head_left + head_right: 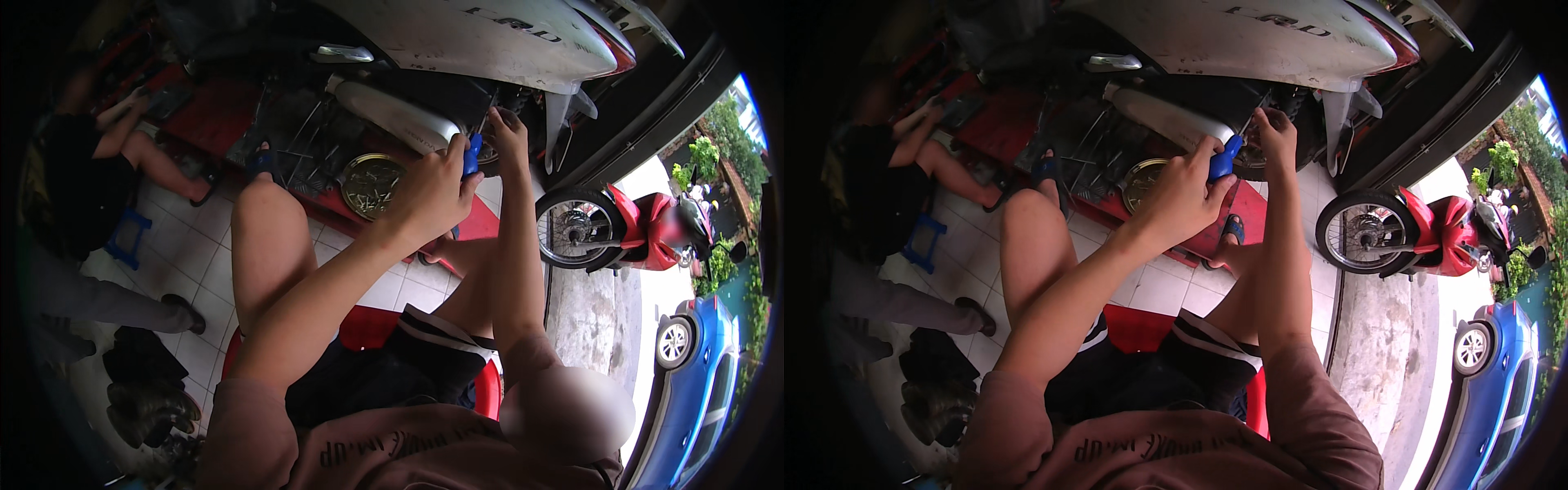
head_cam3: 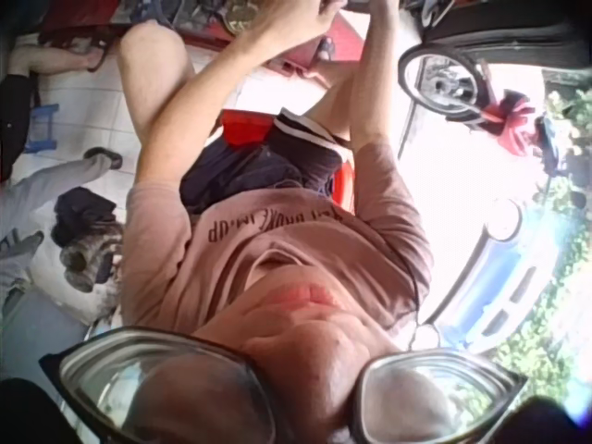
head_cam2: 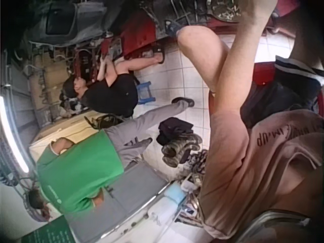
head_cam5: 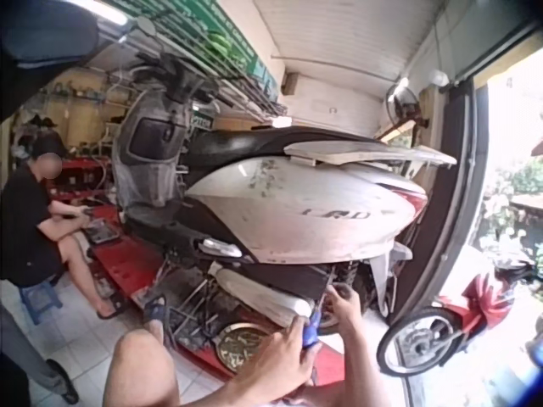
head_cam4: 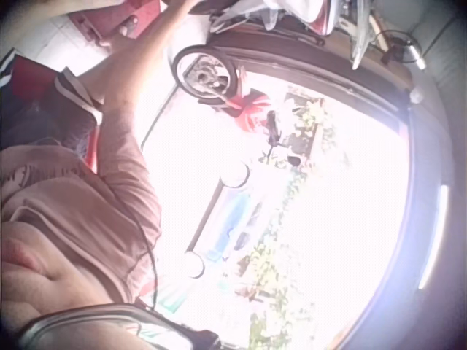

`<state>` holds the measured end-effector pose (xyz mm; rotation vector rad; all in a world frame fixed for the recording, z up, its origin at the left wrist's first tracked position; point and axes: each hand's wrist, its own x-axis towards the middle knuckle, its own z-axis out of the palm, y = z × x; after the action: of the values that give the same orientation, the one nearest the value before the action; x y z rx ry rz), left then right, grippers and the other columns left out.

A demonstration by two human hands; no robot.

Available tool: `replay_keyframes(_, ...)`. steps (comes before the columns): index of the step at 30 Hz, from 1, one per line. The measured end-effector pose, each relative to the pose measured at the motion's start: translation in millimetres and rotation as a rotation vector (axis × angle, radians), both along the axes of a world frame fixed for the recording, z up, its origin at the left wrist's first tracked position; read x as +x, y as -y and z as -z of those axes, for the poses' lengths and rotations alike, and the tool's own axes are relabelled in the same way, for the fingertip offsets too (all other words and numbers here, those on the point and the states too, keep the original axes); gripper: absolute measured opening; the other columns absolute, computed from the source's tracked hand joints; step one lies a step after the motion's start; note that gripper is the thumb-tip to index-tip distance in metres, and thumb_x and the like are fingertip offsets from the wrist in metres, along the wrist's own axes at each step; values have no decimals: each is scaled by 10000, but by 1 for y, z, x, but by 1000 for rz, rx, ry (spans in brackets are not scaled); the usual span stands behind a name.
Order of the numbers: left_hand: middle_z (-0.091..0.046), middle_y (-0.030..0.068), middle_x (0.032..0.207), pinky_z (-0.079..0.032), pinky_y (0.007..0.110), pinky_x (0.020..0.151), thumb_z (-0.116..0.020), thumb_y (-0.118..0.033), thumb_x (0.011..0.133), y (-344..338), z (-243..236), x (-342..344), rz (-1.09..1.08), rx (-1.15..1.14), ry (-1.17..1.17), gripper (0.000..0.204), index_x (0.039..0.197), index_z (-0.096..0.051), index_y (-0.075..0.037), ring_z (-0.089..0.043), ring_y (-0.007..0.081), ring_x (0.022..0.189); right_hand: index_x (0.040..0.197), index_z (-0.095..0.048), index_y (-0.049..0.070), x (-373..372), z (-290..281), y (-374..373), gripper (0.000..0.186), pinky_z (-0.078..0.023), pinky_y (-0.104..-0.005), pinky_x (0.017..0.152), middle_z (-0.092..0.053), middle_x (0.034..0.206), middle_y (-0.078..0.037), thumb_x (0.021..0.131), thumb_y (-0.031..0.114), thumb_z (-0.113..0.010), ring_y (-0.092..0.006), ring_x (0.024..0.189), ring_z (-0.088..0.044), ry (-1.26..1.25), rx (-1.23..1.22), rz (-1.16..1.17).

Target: The person uses a screwdriver to loosen and remove screws from the side panel of a white motorcycle. They place the removed screws into a small metal tray on the floor and continue to work on the motorcycle's engine area.

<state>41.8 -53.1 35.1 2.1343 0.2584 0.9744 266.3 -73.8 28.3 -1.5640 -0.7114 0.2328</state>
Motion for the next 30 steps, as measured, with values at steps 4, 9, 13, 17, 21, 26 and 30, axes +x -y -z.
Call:
replay_keyframes(4, -596, 235, 664, -483, 458, 571, -611, -87, 853, 7, 0, 9, 42, -23, 30, 310, 1082, -445, 41, -639, 408, 656, 1148, -600, 22, 91, 7, -36, 476, -503, -342, 834, -678, 1027, -168, 777, 304, -696, -285, 931, -664, 479, -216, 359)
replay_keyframes(9, -577, 235, 609, -490, 453, 532, -597, -134, 870, 6, 3, 2, 9, -1, 51, 339, 1079, -425, 70, -627, 411, 620, 1006, -688, 15, 74, -14, -61, 446, -484, -354, 883, -689, 972, -181, 674, 311, -714, -310, 970, -652, 550, -412, 464)
replay_keyframes(13, -598, 255, 685, -489, 479, 588, -583, -163, 876, 13, 4, 4, 25, -7, 93, 329, 1071, -433, 56, -622, 424, 674, 1050, -678, 17, 87, -22, -56, 510, -464, -349, 928, -680, 1031, -182, 638, 313, -721, -313, 1025, -634, 631, -432, 488)
replay_keyframes(17, -629, 248, 741, -501, 463, 628, -579, -167, 866, 26, -2, -4, 132, -109, 123, 259, 1025, -539, 34, -636, 406, 703, 1010, -714, 62, 93, -14, -42, 469, -483, -340, 882, -705, 956, -143, 626, 330, -735, -282, 938, -666, 574, -402, 415)
replay_keyframes(21, -657, 223, 786, -518, 424, 652, -601, -203, 843, 31, 13, -21, 222, -192, 24, 257, 968, -631, 20, -650, 387, 697, 907, -750, 90, 37, 15, -37, 369, -511, -310, 798, -721, 833, -87, 633, 336, -744, -209, 820, -688, 376, -433, 366)
replay_keyframes(26, -656, 182, 695, -523, 343, 530, -612, -253, 862, 34, 9, -49, 369, -527, -398, 311, 922, -647, 50, -643, 239, 513, 893, -748, 80, 13, 134, -27, 385, -507, -322, 827, -718, 875, -109, 605, 334, -767, -224, 872, -682, 255, -708, 247)
replay_keyframes(30, -607, 137, 561, -524, 310, 463, -564, -244, 916, 28, 12, -48, 339, -641, -504, 384, 821, -619, 124, -624, 198, 468, 813, -725, 11, 23, 219, -48, 367, -521, -319, 788, -707, 839, -113, 590, 298, -778, -197, 838, -680, 31, -878, 153)
